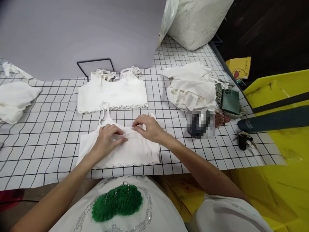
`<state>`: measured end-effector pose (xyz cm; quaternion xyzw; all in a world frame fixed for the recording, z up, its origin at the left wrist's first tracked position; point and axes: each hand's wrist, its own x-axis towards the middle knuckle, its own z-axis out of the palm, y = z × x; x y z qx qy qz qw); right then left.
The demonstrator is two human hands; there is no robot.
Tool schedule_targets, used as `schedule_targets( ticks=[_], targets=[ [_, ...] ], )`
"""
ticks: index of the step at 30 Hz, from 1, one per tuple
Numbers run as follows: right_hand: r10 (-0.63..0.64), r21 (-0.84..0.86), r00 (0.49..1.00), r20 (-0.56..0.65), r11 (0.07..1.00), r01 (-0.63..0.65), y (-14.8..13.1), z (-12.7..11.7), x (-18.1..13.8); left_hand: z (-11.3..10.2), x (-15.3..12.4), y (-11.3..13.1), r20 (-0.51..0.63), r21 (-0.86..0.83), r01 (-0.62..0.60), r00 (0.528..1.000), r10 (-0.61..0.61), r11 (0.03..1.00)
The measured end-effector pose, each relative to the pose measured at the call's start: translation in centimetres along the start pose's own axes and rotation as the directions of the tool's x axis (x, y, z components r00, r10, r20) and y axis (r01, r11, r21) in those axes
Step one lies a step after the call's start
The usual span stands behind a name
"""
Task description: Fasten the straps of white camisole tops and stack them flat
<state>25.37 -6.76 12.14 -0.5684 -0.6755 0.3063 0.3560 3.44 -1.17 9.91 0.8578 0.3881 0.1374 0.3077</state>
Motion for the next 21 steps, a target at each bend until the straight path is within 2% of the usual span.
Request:
schedule_targets(
  ticks=[6,10,21],
  targets=[
    [-0.104,-0.02,0.994,0.036,0.994,0.105,0.1,1.5,0.5,1.0,-0.2,0.0,-0.041,-0.122,-0.034,0.999,0.029,0.992],
    [-0.146,-0.052,0.987,0.063,0.987,0.149,0.3,2.4,0.4,1.6,-0.3,-0.2,-0.085,-0.116,-0.061,0.995,0.051,0.991],
    [-0.179,-0.132,0.982,0.052,0.974,0.185,1.1,3.4,-0.1,1.9,-0.1,-0.3,-0.093,-0.095,-0.063,0.994,0.054,0.993]
  ],
)
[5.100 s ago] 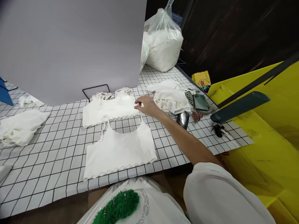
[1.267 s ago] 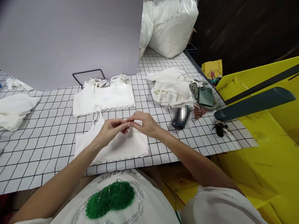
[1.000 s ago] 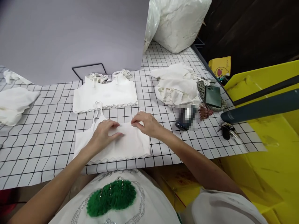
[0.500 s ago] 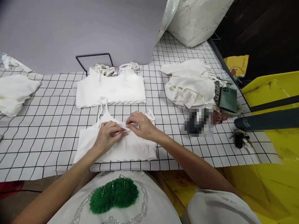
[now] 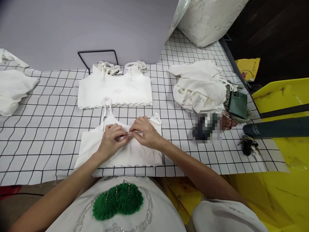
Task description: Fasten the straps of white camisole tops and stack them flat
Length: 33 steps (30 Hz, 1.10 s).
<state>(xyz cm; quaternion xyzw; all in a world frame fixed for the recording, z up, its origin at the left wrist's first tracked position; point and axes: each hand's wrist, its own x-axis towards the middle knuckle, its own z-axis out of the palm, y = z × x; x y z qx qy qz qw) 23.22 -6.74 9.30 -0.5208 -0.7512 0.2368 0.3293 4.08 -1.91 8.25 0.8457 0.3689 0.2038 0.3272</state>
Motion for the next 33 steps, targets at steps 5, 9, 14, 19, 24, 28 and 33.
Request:
schedule_targets(
  ticks=[5,9,14,19,24,28,33],
  targets=[
    [-0.03,0.005,0.999,-0.012,1.0,0.03,0.1,0.1,-0.1,0.2,0.0,-0.1,-0.021,-0.013,-0.019,1.0,0.019,1.0],
    [-0.024,-0.006,1.0,0.018,1.0,0.024,0.2,0.0,-0.2,0.2,0.0,-0.1,-0.02,-0.031,-0.015,1.0,0.014,0.999],
    [-0.06,-0.094,0.994,0.089,0.993,0.068,-0.2,-0.6,0.0,0.1,0.0,0.0,0.004,-0.038,0.013,1.0,-0.013,0.999],
    [-0.09,-0.252,0.957,0.277,0.954,0.163,-1.3,-1.5,0.5,0.2,0.0,0.0,-0.007,-0.048,0.004,1.0,-0.004,0.999],
    [-0.004,-0.213,0.899,0.439,0.971,0.108,-0.2,-4.3,2.4,0.2,0.0,0.0,0.022,-0.046,0.014,1.0,-0.013,0.999],
    [0.134,-0.193,0.916,0.379,0.979,-0.064,2.3,-7.9,5.4,-0.4,0.1,0.4,0.095,-0.017,0.039,0.995,-0.037,0.999],
    [0.118,-0.236,0.962,0.246,0.97,-0.059,4.8,-9.9,8.5,-0.9,0.9,0.9,0.194,0.009,0.04,0.98,-0.041,0.999]
  ],
)
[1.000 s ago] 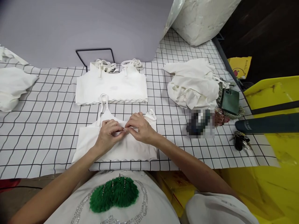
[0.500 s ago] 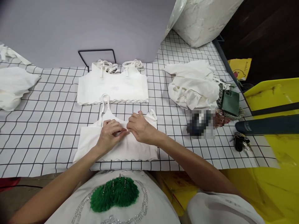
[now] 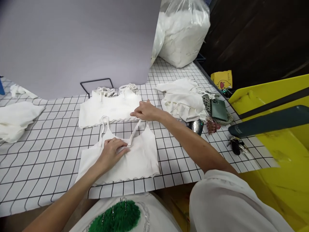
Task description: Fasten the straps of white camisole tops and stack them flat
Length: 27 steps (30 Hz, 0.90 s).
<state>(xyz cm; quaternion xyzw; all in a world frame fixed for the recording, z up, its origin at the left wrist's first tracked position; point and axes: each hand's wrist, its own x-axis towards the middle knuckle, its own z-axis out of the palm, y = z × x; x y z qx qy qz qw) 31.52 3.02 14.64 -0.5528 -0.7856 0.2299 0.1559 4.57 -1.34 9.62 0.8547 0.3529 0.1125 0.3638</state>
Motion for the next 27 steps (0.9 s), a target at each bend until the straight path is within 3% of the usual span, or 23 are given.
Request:
schedule_targets(
  ticks=[4,7,9,12,15,20,23,27],
  targets=[
    [0.054,-0.035,0.994,-0.092,0.998,-0.057,1.4,0.5,0.2,0.0,0.4,0.2,0.012,0.066,-0.009,1.0,0.008,0.998],
    [0.102,-0.007,0.959,-0.266,0.994,-0.108,1.2,1.4,-2.2,-1.5,-0.6,-1.0,-0.106,0.106,-0.072,0.991,0.083,0.992],
    [0.108,0.03,0.941,-0.32,0.994,-0.104,0.2,2.3,-4.8,-3.3,-1.9,-2.6,-0.204,0.137,-0.095,0.971,0.122,0.986],
    [0.13,0.022,0.969,-0.209,0.991,-0.128,-2.3,4.3,-8.3,-6.2,-3.8,-4.7,-0.274,0.191,-0.078,0.953,0.13,0.978],
    [0.216,-0.089,0.968,-0.128,0.97,-0.228,-4.5,6.2,-10.2,-7.3,-5.2,-5.2,-0.302,0.204,-0.066,0.945,0.127,0.977],
    [0.291,-0.091,0.952,-0.097,0.95,-0.3,-4.0,6.4,-11.3,-5.9,-7.0,-4.5,-0.292,0.158,-0.061,0.951,0.105,0.986],
    [0.314,-0.088,0.943,-0.109,0.942,-0.324,-2.9,5.5,-12.1,-4.8,-8.1,-4.5,-0.282,0.211,-0.123,0.942,0.181,0.97],
    [0.278,-0.244,0.924,-0.261,0.907,-0.342,-5.3,6.7,-12.7,-2.9,-8.7,-3.9,-0.192,0.365,-0.21,0.936,0.294,0.907]
  ],
)
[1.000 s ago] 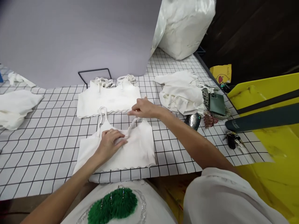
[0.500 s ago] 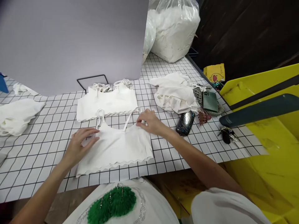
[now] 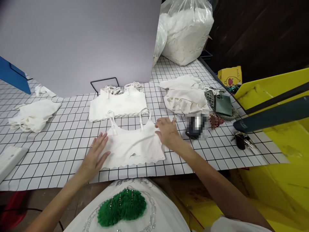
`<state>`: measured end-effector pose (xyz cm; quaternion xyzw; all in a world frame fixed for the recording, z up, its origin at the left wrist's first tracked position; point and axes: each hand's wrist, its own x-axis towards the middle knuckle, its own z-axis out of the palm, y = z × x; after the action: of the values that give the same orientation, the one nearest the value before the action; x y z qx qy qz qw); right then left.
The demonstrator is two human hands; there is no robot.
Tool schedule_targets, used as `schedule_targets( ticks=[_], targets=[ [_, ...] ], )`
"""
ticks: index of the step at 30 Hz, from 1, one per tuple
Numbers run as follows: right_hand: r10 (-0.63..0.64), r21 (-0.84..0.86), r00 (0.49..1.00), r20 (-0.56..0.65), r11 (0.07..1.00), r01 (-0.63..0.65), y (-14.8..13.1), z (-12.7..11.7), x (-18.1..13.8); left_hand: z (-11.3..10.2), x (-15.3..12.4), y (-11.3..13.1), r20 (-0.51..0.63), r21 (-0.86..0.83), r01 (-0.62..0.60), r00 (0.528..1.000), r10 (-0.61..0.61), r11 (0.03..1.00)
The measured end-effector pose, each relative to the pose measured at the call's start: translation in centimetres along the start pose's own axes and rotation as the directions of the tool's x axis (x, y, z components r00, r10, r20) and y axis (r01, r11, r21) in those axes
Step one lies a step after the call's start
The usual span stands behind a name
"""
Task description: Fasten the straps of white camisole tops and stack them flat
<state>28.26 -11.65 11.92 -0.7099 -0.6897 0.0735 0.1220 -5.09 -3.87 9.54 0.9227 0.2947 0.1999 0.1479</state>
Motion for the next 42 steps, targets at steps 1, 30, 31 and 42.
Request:
schedule_targets(
  ticks=[1,30,31,42],
  targets=[
    [-0.039,-0.032,0.998,-0.043,0.999,0.038,-1.4,0.4,-0.8,0.4,-0.1,0.5,0.021,0.041,-0.026,0.999,0.025,0.999],
    [0.04,-0.084,0.964,-0.264,0.994,-0.064,4.3,-4.2,-4.0,-0.4,-1.4,-1.7,0.008,0.121,-0.185,0.983,0.185,0.975],
    [0.122,-0.102,0.952,-0.282,0.982,-0.157,5.6,-5.4,-2.2,-0.6,-0.9,-1.5,-0.016,0.099,-0.188,0.982,0.19,0.977],
    [0.507,0.184,0.767,-0.394,0.861,-0.474,13.5,-13.8,8.3,-3.3,0.2,-3.5,-0.145,-0.021,-0.037,0.989,0.033,0.999]
  ],
)
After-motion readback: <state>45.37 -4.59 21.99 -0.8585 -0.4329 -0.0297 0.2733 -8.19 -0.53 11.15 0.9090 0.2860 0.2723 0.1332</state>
